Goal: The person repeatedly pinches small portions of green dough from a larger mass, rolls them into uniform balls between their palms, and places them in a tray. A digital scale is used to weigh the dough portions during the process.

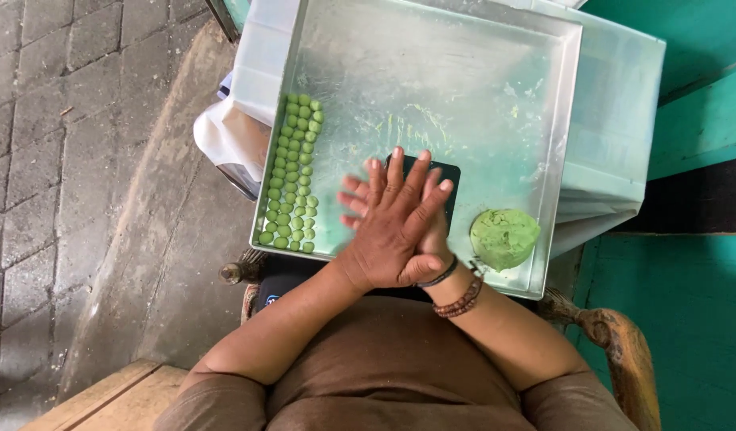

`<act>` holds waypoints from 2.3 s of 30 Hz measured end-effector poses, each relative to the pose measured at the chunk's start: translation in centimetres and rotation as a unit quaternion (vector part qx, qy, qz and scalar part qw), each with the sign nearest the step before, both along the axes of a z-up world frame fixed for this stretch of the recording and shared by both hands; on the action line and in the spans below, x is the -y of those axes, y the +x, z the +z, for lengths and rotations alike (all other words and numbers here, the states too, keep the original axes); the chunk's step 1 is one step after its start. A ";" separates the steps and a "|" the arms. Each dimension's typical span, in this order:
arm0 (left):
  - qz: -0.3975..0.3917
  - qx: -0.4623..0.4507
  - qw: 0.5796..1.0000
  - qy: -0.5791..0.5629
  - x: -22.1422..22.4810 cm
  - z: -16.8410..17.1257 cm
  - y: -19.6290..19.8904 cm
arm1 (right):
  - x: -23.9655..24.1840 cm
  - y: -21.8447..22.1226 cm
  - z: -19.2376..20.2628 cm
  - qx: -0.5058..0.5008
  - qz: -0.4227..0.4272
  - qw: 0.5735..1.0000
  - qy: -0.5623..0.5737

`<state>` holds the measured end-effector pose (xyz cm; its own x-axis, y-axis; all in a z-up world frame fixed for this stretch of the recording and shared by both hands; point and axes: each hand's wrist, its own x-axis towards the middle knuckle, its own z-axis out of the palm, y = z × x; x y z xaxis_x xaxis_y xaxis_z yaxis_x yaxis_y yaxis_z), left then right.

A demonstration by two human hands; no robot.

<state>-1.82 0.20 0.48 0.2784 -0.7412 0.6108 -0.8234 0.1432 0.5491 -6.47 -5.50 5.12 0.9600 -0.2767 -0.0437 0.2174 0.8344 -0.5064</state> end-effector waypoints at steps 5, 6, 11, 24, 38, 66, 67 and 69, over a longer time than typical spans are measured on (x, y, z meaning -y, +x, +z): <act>0.046 -0.005 0.999 -0.004 -0.1 -0.6 2.3 | -0.2 0.1 0.2 0.003 -0.002 1.000 0.000; 0.061 0.007 0.998 0.001 -0.4 -0.8 2.7 | -0.4 0.2 0.4 0.002 -0.002 1.000 0.002; 0.052 0.003 0.999 0.014 -0.1 -2.0 2.7 | -0.9 0.6 0.6 -0.051 -0.030 0.998 -0.015; 0.253 0.078 0.927 0.266 -2.9 0.7 12.8 | 2.3 1.8 -4.2 -0.096 0.152 0.966 -0.186; 0.246 -0.138 0.946 0.162 -5.4 -3.5 19.9 | 2.1 8.7 -13.4 -0.126 0.010 0.691 -0.712; 0.215 -0.033 0.968 0.126 -6.5 -6.4 21.5 | 14.7 -12.0 -0.5 -0.461 -0.200 0.580 -0.642; 0.210 -0.032 0.969 0.124 -6.4 -6.4 21.4 | 14.4 -13.1 0.1 -0.464 -0.204 0.577 -0.640; 0.208 -0.011 0.971 0.120 -6.7 -6.3 21.2 | 13.6 -15.1 1.0 -0.554 -0.155 0.546 -0.610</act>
